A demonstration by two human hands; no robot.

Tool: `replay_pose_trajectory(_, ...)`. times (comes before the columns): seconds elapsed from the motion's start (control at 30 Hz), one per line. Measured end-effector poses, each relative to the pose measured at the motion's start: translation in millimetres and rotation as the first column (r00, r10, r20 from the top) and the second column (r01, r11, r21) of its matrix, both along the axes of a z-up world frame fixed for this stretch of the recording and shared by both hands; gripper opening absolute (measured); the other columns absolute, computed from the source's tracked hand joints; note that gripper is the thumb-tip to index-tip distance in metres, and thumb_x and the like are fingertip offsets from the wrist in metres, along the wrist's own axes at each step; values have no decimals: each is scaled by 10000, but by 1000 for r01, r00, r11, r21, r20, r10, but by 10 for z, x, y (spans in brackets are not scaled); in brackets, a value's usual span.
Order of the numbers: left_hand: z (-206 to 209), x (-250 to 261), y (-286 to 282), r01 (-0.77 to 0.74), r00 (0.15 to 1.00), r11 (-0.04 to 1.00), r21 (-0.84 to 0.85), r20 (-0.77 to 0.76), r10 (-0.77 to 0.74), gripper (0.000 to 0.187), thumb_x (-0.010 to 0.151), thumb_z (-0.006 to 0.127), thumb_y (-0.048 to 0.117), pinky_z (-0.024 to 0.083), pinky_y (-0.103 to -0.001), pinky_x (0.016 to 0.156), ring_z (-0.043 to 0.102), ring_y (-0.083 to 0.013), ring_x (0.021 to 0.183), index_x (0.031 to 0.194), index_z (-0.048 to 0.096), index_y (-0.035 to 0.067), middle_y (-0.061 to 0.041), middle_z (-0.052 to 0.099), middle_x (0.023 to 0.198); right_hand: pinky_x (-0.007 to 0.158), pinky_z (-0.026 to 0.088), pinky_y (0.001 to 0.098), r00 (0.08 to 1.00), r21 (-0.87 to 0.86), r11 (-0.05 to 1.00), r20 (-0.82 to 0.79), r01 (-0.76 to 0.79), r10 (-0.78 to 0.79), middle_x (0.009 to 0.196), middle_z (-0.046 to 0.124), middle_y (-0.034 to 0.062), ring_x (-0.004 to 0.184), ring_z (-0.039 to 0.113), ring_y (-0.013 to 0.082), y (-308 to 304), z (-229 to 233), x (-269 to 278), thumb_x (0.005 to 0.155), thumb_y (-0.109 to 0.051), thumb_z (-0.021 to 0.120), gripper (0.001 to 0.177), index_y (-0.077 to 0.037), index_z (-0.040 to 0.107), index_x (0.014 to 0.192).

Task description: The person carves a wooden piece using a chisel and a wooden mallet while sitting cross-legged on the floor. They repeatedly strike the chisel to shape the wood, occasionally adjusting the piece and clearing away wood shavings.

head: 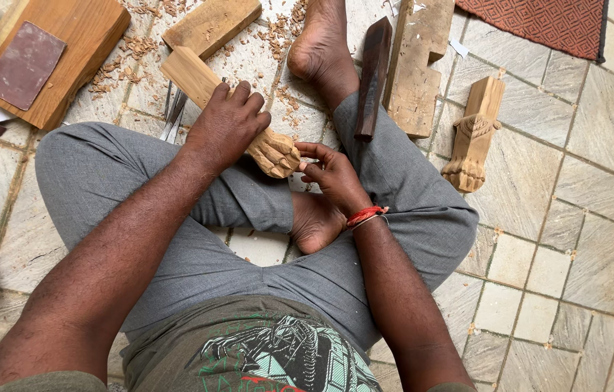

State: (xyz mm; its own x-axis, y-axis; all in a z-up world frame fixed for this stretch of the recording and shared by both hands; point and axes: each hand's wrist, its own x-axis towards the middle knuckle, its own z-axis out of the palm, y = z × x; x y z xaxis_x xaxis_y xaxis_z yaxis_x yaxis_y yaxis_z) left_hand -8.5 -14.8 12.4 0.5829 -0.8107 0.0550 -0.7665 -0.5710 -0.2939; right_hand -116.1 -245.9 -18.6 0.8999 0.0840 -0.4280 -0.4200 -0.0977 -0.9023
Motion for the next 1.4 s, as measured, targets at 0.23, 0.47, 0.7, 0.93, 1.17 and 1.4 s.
replay_pose_trajectory(0.23,-9,-62,40,-34,999,999,-11,0,34,220,924,651,271,468,-455,1005,539,-260,1253,1115,696,171,-61,629,1154,830,589,265,1000,-52,998,6,20,-20,1255,719,51,1006,690,103,4,-2,16,969,-77,653,354,-41,654,1321)
replay_pose_trajectory(0.47,-48,-108,105,-39,999,996,-75,33,41,266,932,643,264,453,-469,1043,524,-274,1308,1179,687,177,-71,621,1236,793,560,259,1000,-30,1000,25,6,-5,1126,724,43,892,633,111,-6,-3,-13,933,-97,746,336,-27,694,1257)
replay_pose_trajectory(0.7,-22,-74,118,75,984,991,-112,171,-55,377,940,646,288,368,-471,1182,466,-258,1390,1313,657,237,-44,573,1400,850,545,262,998,8,1000,51,-26,25,1074,705,22,945,640,97,11,42,-82,875,-96,805,304,-38,688,1150)
replay_pose_trajectory(0.93,-17,-34,77,131,973,984,-117,204,-106,405,974,646,306,337,-465,1225,429,-255,1431,1375,637,249,-34,536,1482,840,552,264,998,40,999,56,-11,9,1032,694,26,935,640,104,12,24,-116,874,-82,817,267,-37,685,1101)
replay_pose_trajectory(1.17,-191,112,-82,176,973,979,-104,171,-157,398,956,642,299,349,-484,1215,414,-259,1448,1352,632,254,-27,518,1513,843,567,271,1000,113,994,14,-14,13,1178,662,59,1002,650,121,-25,-74,-80,897,-75,735,387,-24,606,1259)
replay_pose_trajectory(1.4,-446,433,-383,253,966,957,140,-84,-243,367,988,660,229,340,-484,1246,397,-295,1500,1349,601,194,-75,511,1493,943,584,298,999,51,999,-47,3,-1,1300,635,112,1096,670,135,98,-124,-48,881,-142,793,586,-19,505,1376)
